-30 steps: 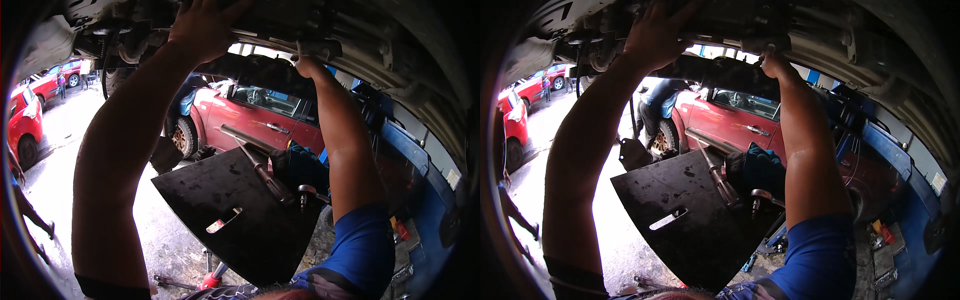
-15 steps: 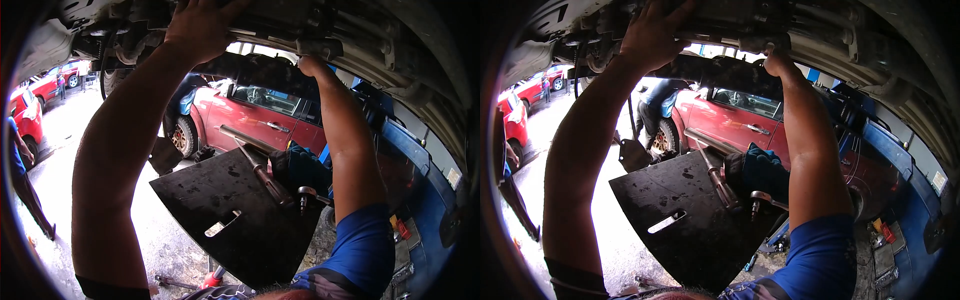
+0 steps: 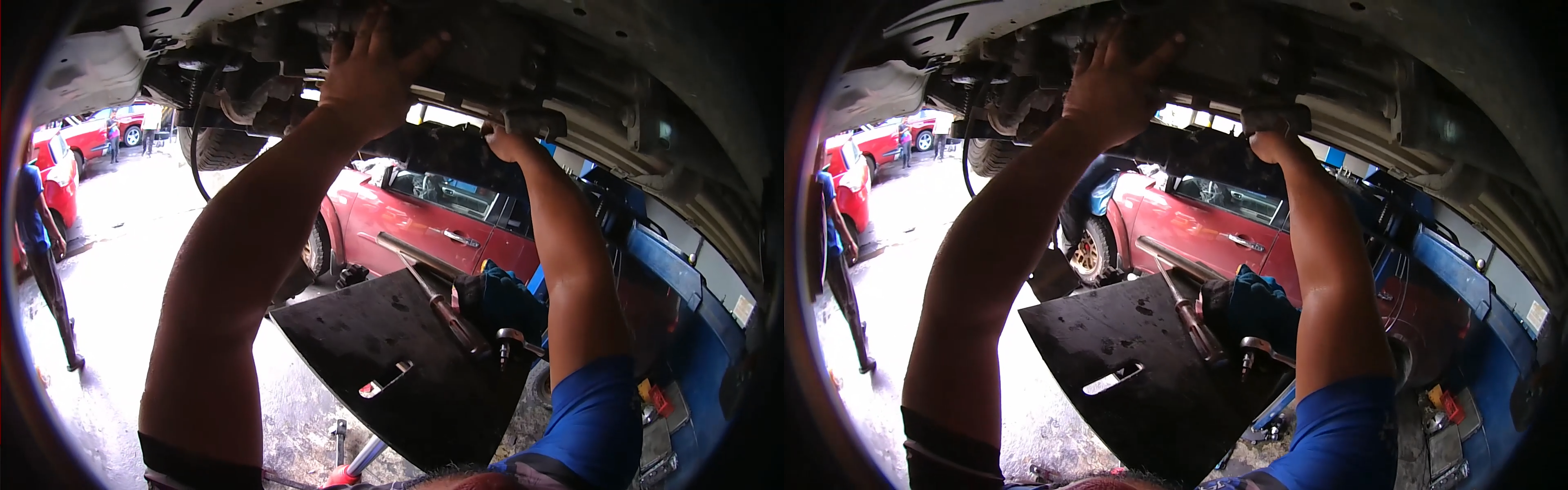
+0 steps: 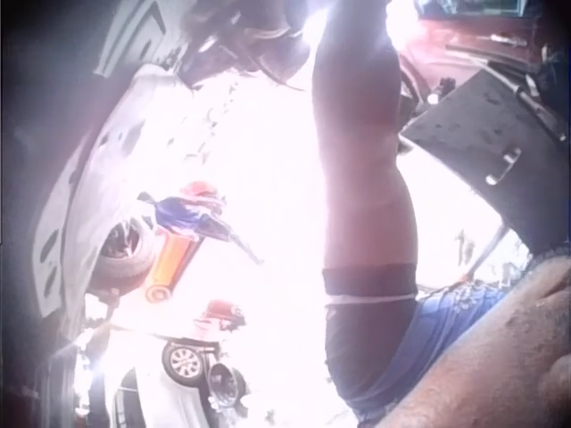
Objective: Working on the undercarriage components of a vehicle on a lift.
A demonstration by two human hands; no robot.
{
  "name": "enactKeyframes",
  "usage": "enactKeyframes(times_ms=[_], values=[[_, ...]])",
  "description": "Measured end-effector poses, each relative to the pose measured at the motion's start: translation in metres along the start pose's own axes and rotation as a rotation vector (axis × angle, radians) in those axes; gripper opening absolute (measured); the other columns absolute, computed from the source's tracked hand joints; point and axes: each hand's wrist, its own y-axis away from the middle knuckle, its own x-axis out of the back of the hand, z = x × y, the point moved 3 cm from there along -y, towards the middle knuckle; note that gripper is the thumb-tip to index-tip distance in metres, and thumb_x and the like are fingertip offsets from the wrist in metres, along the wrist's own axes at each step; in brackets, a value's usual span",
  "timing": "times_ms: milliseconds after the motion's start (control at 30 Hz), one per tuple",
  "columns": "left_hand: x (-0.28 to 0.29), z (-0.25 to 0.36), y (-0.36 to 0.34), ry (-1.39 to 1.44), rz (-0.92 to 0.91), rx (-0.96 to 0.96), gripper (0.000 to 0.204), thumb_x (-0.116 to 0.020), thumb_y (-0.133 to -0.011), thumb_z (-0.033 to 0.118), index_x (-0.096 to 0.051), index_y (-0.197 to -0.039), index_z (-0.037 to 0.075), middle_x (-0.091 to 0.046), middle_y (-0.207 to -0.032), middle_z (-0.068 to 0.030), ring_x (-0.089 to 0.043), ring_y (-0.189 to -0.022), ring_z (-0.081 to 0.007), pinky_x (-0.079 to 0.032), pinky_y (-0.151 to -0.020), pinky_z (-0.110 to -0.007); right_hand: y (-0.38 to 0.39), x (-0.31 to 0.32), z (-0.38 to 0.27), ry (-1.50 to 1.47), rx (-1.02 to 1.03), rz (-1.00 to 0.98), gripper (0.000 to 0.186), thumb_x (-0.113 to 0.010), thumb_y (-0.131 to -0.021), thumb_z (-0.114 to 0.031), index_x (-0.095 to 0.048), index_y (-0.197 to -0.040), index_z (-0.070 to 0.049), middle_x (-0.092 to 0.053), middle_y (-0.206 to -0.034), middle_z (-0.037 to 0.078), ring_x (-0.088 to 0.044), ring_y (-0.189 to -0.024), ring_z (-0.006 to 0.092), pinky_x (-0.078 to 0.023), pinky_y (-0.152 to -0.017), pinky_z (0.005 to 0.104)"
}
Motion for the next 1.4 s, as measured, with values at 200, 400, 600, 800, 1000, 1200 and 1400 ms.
enactKeyframes(times_ms=[200,400,600,800,1000,1200,1400], values=[[-0.013,-0.007,0.004,0.09,0.018,0.007,0.071,-0.056,-0.086,0.019,-0.029,-0.147,0.044,-0.017,-0.154,-0.0261,-0.015,-0.145,-0.0427,-0.021,-0.109,-0.066,0.029,0.036,-0.025,-0.123,0.087,0.217,0.025,-0.059,-0.086,-0.017,-0.063,-0.109,-0.006,-0.066,-0.106,0.018,-0.063,-0.1,0.0354,-0.049,-0.087,0.0439],[-0.02,-0.01,0.006,0.182,0.12,-0.029,0.069,-0.061,-0.081,0.02,-0.039,-0.143,0.041,-0.021,-0.151,-0.0259,-0.02,-0.142,-0.0437,-0.022,-0.102,-0.072,0.11,0.066,-0.061,-0.374,0.211,0.015,0.018,-0.06,-0.085,-0.013,-0.063,-0.1,-0.003,-0.065,-0.094,0.019,-0.065,-0.086,0.0355,-0.052,-0.077,0.0411],[-0.024,-0.031,0.017,0.289,0.16,-0.075,0.072,-0.068,-0.076,0.025,-0.042,-0.141,0.039,-0.022,-0.151,-0.0255,-0.02,-0.142,-0.0435,-0.023,-0.102,-0.072,0.15,0.191,-0.169,-0.563,0.503,0.196,0.016,-0.066,-0.078,-0.004,-0.062,-0.094,-0.004,-0.063,-0.083,0.014,-0.063,-0.075,0.0322,-0.051,-0.067,0.0405],[-0.026,-0.034,0.024,0.639,0.248,-0.135,0.07,-0.074,-0.072,0.027,-0.045,-0.134,0.017,-0.033,-0.147,-0.0217,-0.028,-0.141,-0.0397,-0.024,-0.103,-0.069,0.081,0.237,-0.173,-0.303,0.414,0.77,0.018,-0.07,-0.079,-0.007,-0.062,-0.095,-0.007,-0.064,-0.082,0.012,-0.064,-0.072,0.0295,-0.05,-0.063,0.0383],[-0.031,-0.047,0.022,0.823,0.492,-0.14,0.054,-0.067,-0.079,0.016,-0.048,-0.128,0.004,-0.057,-0.127,-0.0181,-0.048,-0.128,-0.0379,-0.032,-0.104,-0.056,0.045,0.218,-0.177,-0.498,0.306,0.664,0.014,-0.071,-0.083,-0.014,-0.064,-0.094,-0.008,-0.067,-0.08,0.01,-0.067,-0.074,0.0254,-0.051,-0.065,0.0347],[-0.03,-0.041,0.017,0.802,0.535,-0.099,0.037,-0.064,-0.082,0.012,-0.059,-0.118,0.008,-0.063,-0.117,-0.0124,-0.053,-0.123,-0.0348,-0.034,-0.104,-0.05,0.041,0.205,-0.163,-0.557,0.362,0.663,0.013,-0.068,-0.086,-0.017,-0.065,-0.095,-0.006,-0.067,-0.084,0.012,-0.067,-0.075,0.0274,-0.052,-0.067,0.0351],[-0.034,-0.042,0.018,0.758,0.565,-0.112,0.025,-0.065,-0.082,0.009,-0.065,-0.108,0.009,-0.065,-0.113,-0.0116,-0.058,-0.114,-0.0331,-0.04,-0.1,-0.046,0.053,0.216,-0.162,0.105,0.402,0.818,0.021,-0.072,-0.075,-0.016,-0.067,-0.094,-0.009,-0.063,-0.096,0.01,-0.061,-0.097,0.0293,-0.047,-0.086,0.0438]])
